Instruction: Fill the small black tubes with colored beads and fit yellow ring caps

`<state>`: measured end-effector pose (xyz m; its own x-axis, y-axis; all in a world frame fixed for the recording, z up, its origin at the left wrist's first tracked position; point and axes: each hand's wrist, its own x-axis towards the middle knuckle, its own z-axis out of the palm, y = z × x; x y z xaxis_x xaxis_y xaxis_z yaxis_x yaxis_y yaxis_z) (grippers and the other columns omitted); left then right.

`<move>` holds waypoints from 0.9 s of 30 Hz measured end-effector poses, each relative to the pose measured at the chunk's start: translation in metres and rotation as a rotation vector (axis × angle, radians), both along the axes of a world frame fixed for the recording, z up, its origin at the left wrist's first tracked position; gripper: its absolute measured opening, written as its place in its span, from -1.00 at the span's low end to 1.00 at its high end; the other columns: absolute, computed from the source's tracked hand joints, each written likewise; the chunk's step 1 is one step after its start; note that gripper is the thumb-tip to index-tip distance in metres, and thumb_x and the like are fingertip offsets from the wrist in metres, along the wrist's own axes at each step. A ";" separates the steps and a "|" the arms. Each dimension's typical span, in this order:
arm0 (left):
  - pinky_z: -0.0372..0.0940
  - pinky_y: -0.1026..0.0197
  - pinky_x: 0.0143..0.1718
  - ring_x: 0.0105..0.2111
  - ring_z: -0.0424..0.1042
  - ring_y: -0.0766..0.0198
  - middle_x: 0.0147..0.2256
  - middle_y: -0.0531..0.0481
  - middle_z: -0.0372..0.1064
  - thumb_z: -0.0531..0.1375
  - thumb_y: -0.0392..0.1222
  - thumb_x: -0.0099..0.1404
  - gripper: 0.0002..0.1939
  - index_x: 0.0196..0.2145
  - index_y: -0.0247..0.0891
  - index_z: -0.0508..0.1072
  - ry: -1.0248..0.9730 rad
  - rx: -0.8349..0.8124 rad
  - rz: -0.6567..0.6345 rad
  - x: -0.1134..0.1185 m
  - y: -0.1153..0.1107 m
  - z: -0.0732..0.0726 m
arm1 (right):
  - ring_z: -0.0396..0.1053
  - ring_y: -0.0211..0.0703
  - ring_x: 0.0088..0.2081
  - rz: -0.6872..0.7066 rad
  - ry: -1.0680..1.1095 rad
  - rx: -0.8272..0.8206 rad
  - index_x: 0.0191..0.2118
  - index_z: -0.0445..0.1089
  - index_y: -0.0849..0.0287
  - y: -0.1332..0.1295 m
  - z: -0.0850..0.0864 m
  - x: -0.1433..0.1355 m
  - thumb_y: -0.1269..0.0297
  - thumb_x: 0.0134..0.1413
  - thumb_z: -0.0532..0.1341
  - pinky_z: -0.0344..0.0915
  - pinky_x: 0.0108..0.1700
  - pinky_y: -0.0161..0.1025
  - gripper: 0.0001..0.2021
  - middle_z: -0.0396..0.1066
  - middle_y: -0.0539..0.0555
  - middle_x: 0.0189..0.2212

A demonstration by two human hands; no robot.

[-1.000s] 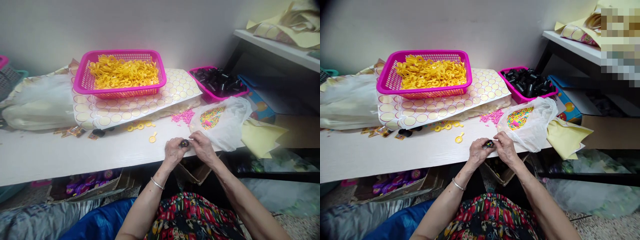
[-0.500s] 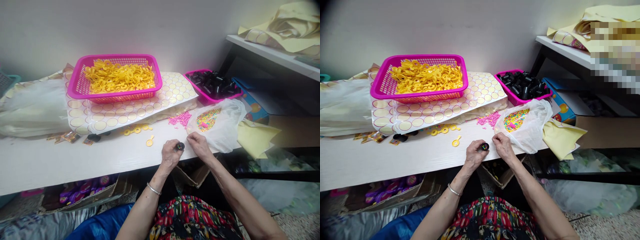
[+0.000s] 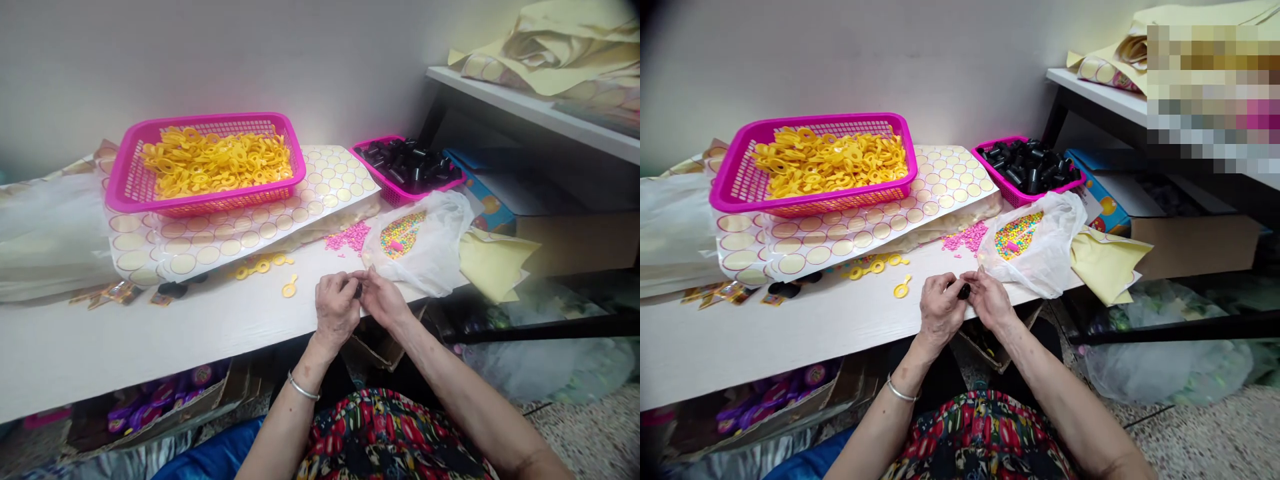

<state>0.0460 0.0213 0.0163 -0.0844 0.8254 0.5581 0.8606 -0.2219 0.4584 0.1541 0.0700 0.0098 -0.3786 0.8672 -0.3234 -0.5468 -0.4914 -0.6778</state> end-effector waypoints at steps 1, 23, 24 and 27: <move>0.14 0.12 -0.29 -0.27 0.23 0.14 -0.26 -0.08 0.37 0.13 -0.40 0.01 -0.67 -0.24 -0.20 0.46 0.078 -0.003 -0.004 0.003 0.000 0.007 | 0.36 -0.21 -0.32 0.001 0.039 -0.040 -0.45 0.41 0.21 0.000 0.001 -0.002 0.05 0.02 0.17 0.28 -0.20 -0.25 -0.70 0.42 0.05 -0.44; 0.22 0.31 -0.35 -0.44 0.33 0.36 -0.47 0.10 0.38 0.25 -0.40 -0.19 -0.70 -0.39 -0.28 0.46 -1.182 -0.345 -0.037 -0.019 0.004 -0.004 | 0.41 -0.15 -0.23 -0.044 0.232 -0.200 -0.43 0.39 0.29 -0.002 0.009 -0.005 0.45 -0.14 0.24 0.31 -0.11 -0.23 -0.94 0.45 0.16 -0.37; 0.21 0.32 -0.36 -0.45 0.32 0.37 -0.47 0.10 0.38 0.23 -0.41 -0.19 -0.71 -0.39 -0.28 0.46 -1.132 -0.343 -0.020 -0.018 0.004 -0.005 | 0.40 -0.15 -0.19 -0.055 0.167 -0.143 -0.42 0.39 0.27 -0.002 0.010 -0.005 0.54 -0.24 0.24 0.29 -0.08 -0.22 -0.86 0.45 0.12 -0.35; 0.20 0.32 -0.38 -0.44 0.31 0.36 -0.46 0.09 0.36 0.20 -0.41 -0.17 -0.73 -0.40 -0.27 0.46 -0.967 -0.330 0.005 -0.009 0.006 -0.012 | 0.38 -0.16 -0.17 -0.096 -0.101 0.106 -0.37 0.39 0.21 -0.001 0.013 -0.004 0.59 -0.32 0.19 0.24 -0.04 -0.18 -0.73 0.44 0.05 -0.34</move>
